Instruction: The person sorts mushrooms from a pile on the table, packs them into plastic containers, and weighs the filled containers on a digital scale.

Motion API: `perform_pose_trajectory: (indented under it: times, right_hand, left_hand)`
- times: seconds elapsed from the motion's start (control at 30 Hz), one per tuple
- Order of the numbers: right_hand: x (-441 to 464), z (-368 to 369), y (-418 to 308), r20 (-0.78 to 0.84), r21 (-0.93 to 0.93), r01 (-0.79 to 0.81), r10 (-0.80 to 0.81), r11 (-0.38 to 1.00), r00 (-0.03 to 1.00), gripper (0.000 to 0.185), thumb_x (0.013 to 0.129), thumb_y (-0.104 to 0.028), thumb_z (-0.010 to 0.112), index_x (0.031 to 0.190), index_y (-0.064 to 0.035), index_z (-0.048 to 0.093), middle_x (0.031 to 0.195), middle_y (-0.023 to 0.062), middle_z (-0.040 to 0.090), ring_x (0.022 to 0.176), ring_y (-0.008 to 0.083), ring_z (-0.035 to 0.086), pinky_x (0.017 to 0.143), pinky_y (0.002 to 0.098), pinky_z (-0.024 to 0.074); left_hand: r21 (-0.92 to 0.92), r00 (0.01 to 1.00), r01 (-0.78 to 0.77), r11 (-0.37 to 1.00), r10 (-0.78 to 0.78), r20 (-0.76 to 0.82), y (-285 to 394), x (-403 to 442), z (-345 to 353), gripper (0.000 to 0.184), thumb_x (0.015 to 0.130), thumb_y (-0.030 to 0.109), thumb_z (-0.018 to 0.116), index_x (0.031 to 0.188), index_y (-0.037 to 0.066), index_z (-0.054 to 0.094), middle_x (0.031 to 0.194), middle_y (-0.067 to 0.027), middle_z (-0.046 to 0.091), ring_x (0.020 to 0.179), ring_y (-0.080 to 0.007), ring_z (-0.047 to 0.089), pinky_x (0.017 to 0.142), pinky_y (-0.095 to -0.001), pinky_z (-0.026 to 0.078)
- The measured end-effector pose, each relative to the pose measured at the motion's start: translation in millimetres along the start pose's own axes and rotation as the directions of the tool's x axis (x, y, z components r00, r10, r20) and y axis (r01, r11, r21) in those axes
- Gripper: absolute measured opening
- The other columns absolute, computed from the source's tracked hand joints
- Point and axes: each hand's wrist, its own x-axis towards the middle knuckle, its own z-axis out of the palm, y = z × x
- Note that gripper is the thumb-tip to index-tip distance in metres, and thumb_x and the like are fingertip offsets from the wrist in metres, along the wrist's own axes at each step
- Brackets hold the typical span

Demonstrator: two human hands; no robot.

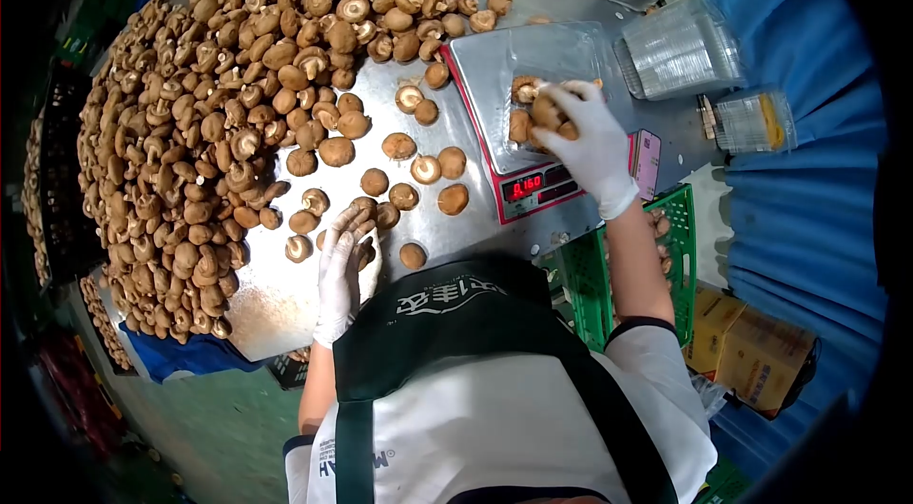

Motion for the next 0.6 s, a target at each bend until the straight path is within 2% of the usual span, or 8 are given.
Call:
perform_pose_trajectory:
  times: [0.03, 0.13, 0.17, 0.43, 0.47, 0.5, 0.53, 0.6]
  right_hand:
    - [-1.7, 4.3, 0.3, 0.108, -0.029, -0.05, 0.052, 0.998, 0.993, 0.054, 0.077, -0.026, 0.079, 0.127, -0.0154, 0.063, 0.12, 0.0089, 0.058, 0.104, 0.0289, 0.063, 0.085, 0.0365, 0.0522]
    - [-0.5, -4.7, -7.3, 0.083, -0.019, -0.045, 0.047, 0.999, 0.995, 0.056, 0.076, -0.026, 0.08, 0.127, -0.0146, 0.063, 0.12, 0.0082, 0.057, 0.104, 0.028, 0.063, 0.085, 0.0362, 0.0522]
    - [0.3, -7.3, -5.5, 0.063, 0.052, -0.054, 0.051, 0.997, 0.997, 0.054, 0.076, -0.023, 0.079, 0.126, -0.0138, 0.063, 0.12, 0.008, 0.057, 0.103, 0.0274, 0.063, 0.086, 0.0358, 0.0523]
    - [-12.6, -10.0, -7.1, -0.179, 0.221, -0.05, 0.091, 0.974, 0.98, 0.048, 0.078, -0.016, 0.077, 0.124, -0.009, 0.064, 0.11, 0.0098, 0.06, 0.101, 0.0239, 0.064, 0.085, 0.0333, 0.0522]
    - [-15.3, -8.9, -9.6, -0.238, 0.271, -0.029, 0.096, 0.962, 0.966, 0.047, 0.078, -0.015, 0.076, 0.124, -0.0089, 0.064, 0.108, 0.01, 0.06, 0.099, 0.0231, 0.064, 0.084, 0.033, 0.0523]
    - [-18.6, -5.8, -13.4, -0.292, 0.325, -0.002, 0.103, 0.946, 0.951, 0.047, 0.079, -0.014, 0.076, 0.124, -0.0089, 0.064, 0.106, 0.0101, 0.061, 0.098, 0.0223, 0.064, 0.082, 0.0327, 0.0524]
    - [-25.8, -0.6, -20.9, -0.19, 0.363, -0.03, 0.105, 0.931, 0.976, 0.045, 0.08, -0.014, 0.075, 0.123, -0.0092, 0.064, 0.103, 0.0097, 0.061, 0.096, 0.0214, 0.064, 0.081, 0.0328, 0.0522]
    - [-48.6, 8.9, -40.9, 0.013, 0.424, -0.091, 0.094, 0.901, 0.995, 0.041, 0.082, -0.014, 0.074, 0.122, -0.0099, 0.064, 0.098, 0.0088, 0.061, 0.092, 0.0197, 0.064, 0.077, 0.0332, 0.0519]
  left_hand:
    - [-0.004, 1.0, 0.001, 1.0, -0.001, -0.001, -0.6, 0.0, -1.3, 0.049, 0.103, 0.029, 0.046, 0.142, -0.001, 0.042, 0.141, -0.015, 0.049, 0.127, -0.0228, 0.048, 0.112, -0.0377, 0.032]
    - [-0.017, 1.0, -0.006, 1.0, 0.006, -0.014, -2.3, -0.4, -4.6, 0.049, 0.103, 0.028, 0.046, 0.141, -0.001, 0.042, 0.14, -0.0144, 0.05, 0.127, -0.0225, 0.048, 0.111, -0.0374, 0.033]
    - [-0.016, 1.0, -0.009, 1.0, 0.009, -0.019, -0.9, -1.3, -4.9, 0.049, 0.103, 0.028, 0.046, 0.141, -0.001, 0.042, 0.14, -0.0144, 0.05, 0.127, -0.0223, 0.048, 0.111, -0.0374, 0.033]
    - [0.033, 0.999, -0.011, 0.999, 0.012, -0.039, -1.7, -3.3, -3.8, 0.047, 0.103, 0.028, 0.046, 0.14, -0.001, 0.043, 0.135, -0.0139, 0.054, 0.124, -0.0221, 0.051, 0.11, -0.0366, 0.035]
    - [0.096, 0.999, -0.026, 0.995, 0.03, -0.036, -1.4, -3.0, -2.8, 0.043, 0.103, 0.025, 0.048, 0.138, 0.0, 0.046, 0.131, -0.0134, 0.056, 0.121, -0.0201, 0.052, 0.108, -0.0351, 0.037]
    - [0.246, 0.998, -0.051, 0.968, 0.059, -0.026, -0.8, -5.3, -0.1, 0.041, 0.102, 0.023, 0.05, 0.137, 0.002, 0.048, 0.129, -0.0128, 0.056, 0.118, -0.0189, 0.053, 0.106, -0.034, 0.038]
    - [0.393, 0.996, -0.072, 0.917, 0.086, -0.019, 0.4, -9.3, 4.0, 0.039, 0.101, 0.021, 0.052, 0.136, 0.003, 0.049, 0.127, -0.0121, 0.057, 0.116, -0.0176, 0.054, 0.103, -0.033, 0.04]
    - [0.389, 1.0, -0.029, 0.921, 0.025, 0.016, -14.0, -11.3, 7.4, 0.037, 0.092, 0.014, 0.063, 0.128, 0.007, 0.056, 0.121, -0.0092, 0.06, 0.11, -0.0197, 0.057, 0.096, -0.0335, 0.045]
